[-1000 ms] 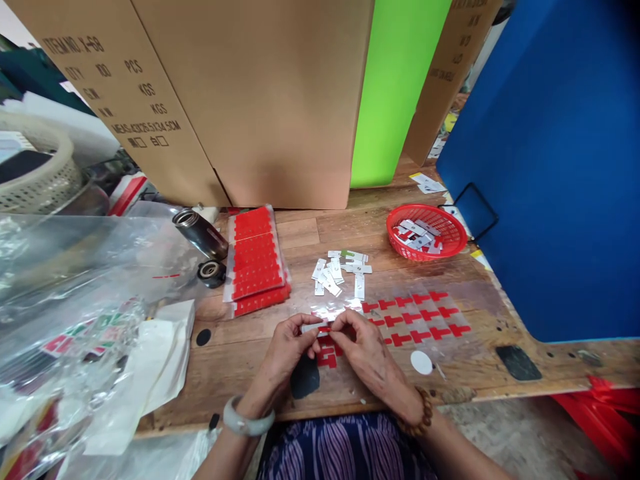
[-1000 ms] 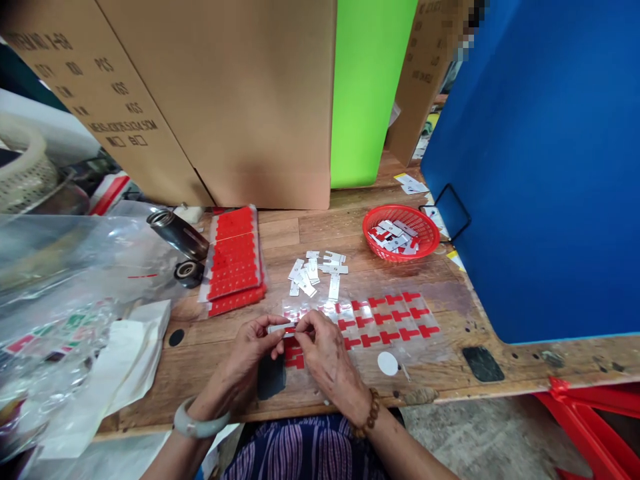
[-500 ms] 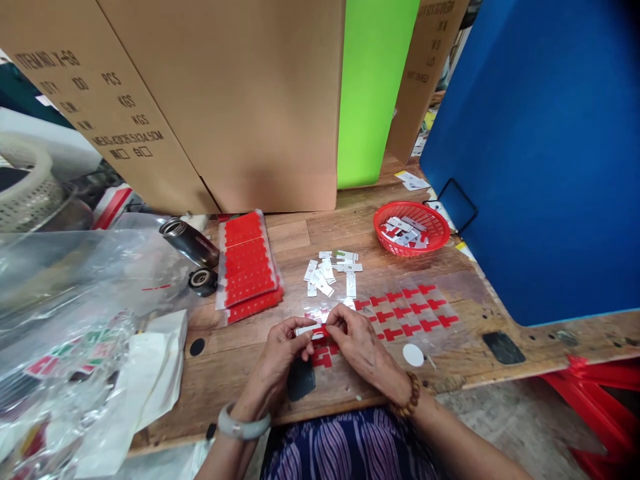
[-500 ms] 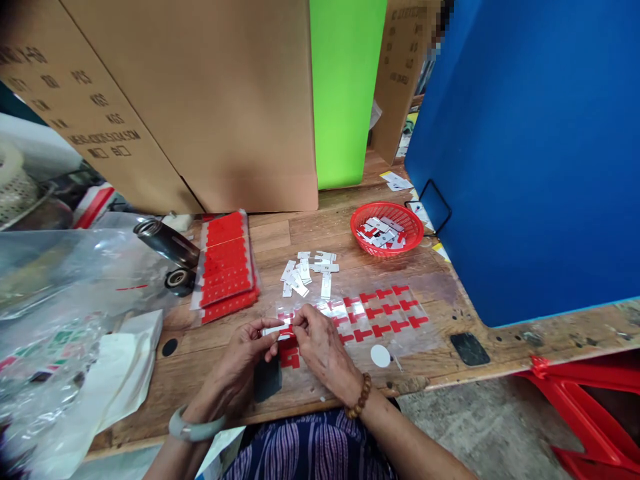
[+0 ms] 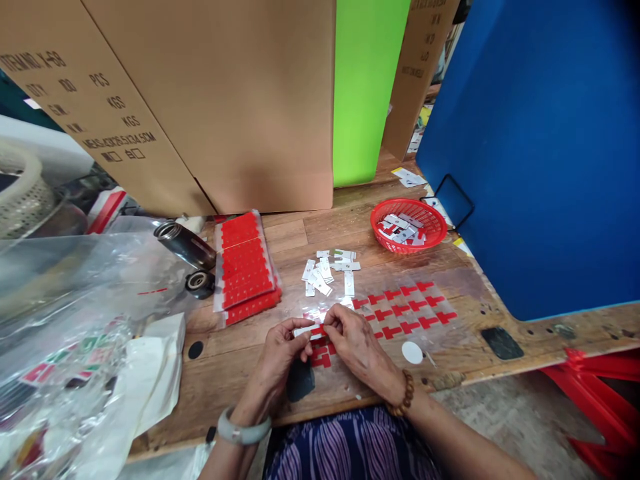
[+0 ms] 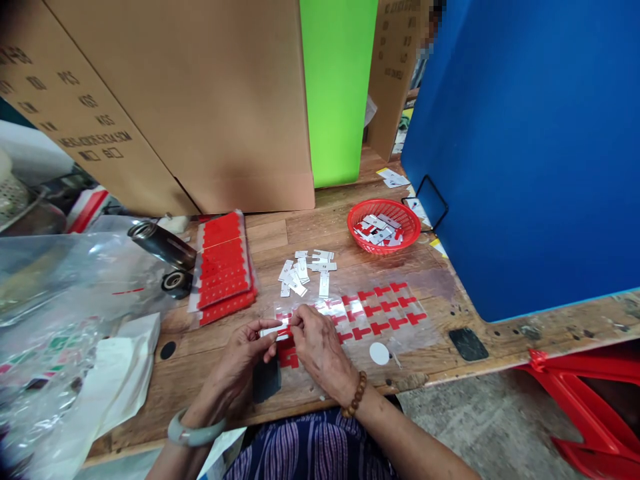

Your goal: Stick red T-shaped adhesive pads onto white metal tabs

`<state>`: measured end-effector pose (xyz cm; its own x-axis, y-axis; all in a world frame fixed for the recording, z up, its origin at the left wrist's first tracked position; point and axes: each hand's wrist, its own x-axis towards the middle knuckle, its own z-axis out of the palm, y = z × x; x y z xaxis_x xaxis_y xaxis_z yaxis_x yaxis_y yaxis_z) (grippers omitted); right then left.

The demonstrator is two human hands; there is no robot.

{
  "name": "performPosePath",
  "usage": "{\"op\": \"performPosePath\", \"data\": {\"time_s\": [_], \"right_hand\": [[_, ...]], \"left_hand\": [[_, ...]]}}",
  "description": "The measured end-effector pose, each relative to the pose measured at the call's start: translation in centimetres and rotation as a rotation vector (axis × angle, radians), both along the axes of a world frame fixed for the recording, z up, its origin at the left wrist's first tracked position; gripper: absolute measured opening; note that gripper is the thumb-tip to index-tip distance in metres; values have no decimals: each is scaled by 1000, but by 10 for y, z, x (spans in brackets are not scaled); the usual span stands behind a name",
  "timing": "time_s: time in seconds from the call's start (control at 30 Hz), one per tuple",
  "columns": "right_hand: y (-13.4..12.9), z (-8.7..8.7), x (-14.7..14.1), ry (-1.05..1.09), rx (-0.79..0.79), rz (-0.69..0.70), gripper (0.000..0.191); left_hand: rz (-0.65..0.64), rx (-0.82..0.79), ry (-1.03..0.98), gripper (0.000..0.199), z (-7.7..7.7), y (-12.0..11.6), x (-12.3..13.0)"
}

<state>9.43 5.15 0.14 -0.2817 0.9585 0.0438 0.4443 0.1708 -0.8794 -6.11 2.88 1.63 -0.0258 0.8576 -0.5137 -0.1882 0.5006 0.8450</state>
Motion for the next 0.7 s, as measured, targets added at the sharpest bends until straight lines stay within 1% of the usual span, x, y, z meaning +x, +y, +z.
{"op": "performPosePath", "data": {"time_s": [0.23,0.37,0.43,0.5,0.53,0.57,0.63,0.7], "right_hand": [[2,-3,1,45,-95,-1,9],[1,-8,1,71,-123,2,3],[3,-10,3,72,-129,-22,12],[8,-10,8,64,-118,-92,25],[11,-9,10,66,-116,-123,28],[14,-7,13,75,-122,-136,27],[18,-2,17,114,-161,-83,16],[19,2,19,151,-229,21,15]], "left_hand": [[3,2,-15,35,-3,-2,0],[1,-4,-19,35,-7,-1,0],[7,-7,-16,36,-8,0,0],[15,-19,-28,36,-9,1,-1],[20,-25,-40,36,-9,1,-1],[22,-32,-50,36,-10,1,-1],[17,-35,-59,37,-10,2,-1],[-1,-19,-52,37,-11,2,1]]}}
